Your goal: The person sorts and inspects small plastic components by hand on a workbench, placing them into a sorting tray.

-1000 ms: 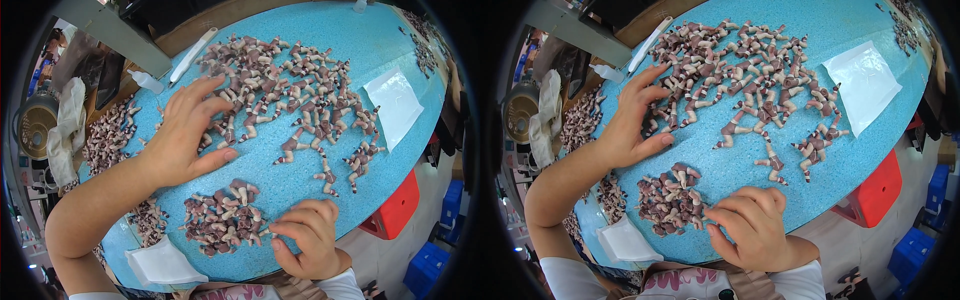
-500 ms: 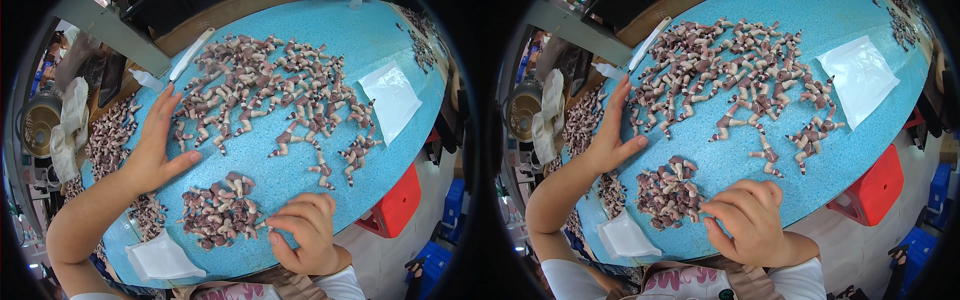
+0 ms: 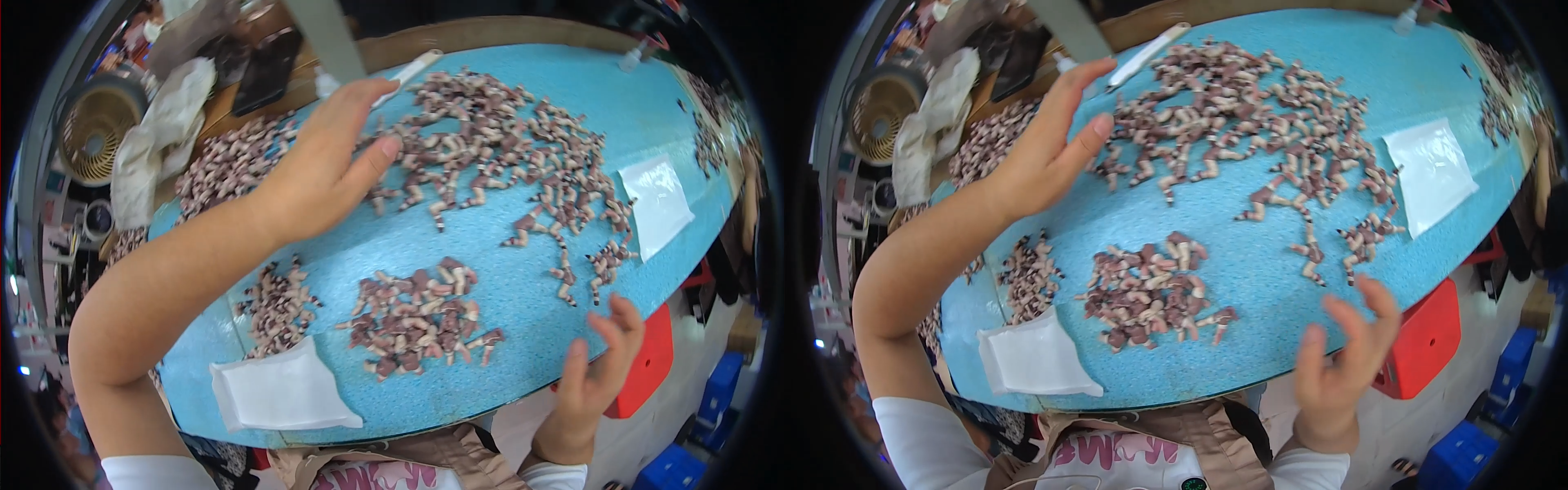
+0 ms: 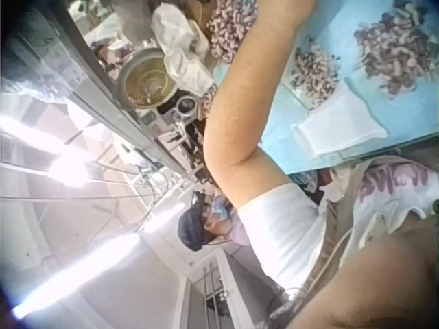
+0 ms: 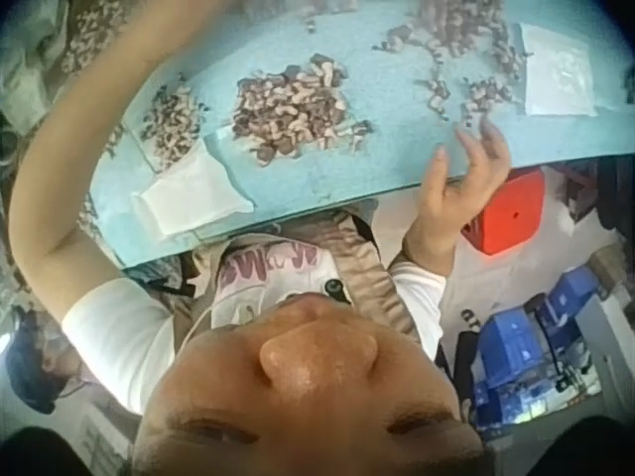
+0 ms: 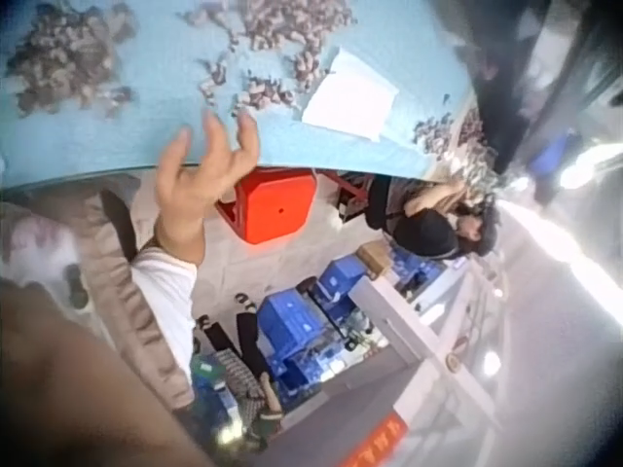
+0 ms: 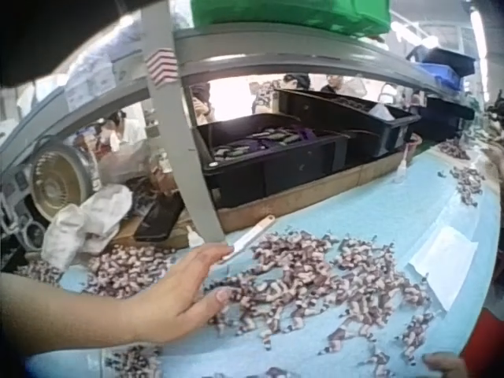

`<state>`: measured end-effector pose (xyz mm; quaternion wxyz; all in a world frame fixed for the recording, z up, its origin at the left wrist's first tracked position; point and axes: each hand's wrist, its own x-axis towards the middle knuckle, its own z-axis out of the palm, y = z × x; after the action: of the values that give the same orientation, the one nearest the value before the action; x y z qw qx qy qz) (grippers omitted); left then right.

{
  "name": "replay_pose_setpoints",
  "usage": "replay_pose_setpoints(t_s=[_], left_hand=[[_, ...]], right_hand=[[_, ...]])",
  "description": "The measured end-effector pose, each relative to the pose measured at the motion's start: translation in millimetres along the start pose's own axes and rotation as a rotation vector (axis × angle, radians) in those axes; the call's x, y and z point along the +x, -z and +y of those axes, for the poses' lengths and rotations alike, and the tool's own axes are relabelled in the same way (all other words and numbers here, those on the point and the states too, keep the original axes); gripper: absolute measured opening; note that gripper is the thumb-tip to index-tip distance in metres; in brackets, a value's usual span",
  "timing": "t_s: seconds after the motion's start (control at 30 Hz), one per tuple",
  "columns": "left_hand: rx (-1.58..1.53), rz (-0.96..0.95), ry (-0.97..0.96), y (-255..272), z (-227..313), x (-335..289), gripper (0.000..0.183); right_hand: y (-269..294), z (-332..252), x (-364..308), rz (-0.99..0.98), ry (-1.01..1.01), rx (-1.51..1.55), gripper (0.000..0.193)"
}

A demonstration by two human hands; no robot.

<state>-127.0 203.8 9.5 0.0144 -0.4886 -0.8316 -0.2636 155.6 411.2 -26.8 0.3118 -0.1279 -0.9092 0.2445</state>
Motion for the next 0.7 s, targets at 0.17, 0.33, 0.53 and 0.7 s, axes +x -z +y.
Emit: replay_pose_setpoints(t_s=[0.17, 0.33, 0.53, 0.7], left_hand=[[-0.152, 0.069, 0.248, 32, -4, -47, 0.045], [-0.148, -0.053, 0.235, 51, 6, -92, 0.032], [-0.157, 0.01, 0.183, 58, 10, -137, 0.027], [-0.239, 0.107, 0.286, 63, 9, -179, 0.027]], right_hand=[[2, 18, 16, -0.12, -0.05, -0.285, 0.035], [-22, 12, 41, -0.256, 0.094, -0.217, 0.034], [-58, 8, 95, -0.295, 0.236, -0.191, 0.032], [-59, -17, 89, -0.18, 0.338, -0.224, 0.04]])
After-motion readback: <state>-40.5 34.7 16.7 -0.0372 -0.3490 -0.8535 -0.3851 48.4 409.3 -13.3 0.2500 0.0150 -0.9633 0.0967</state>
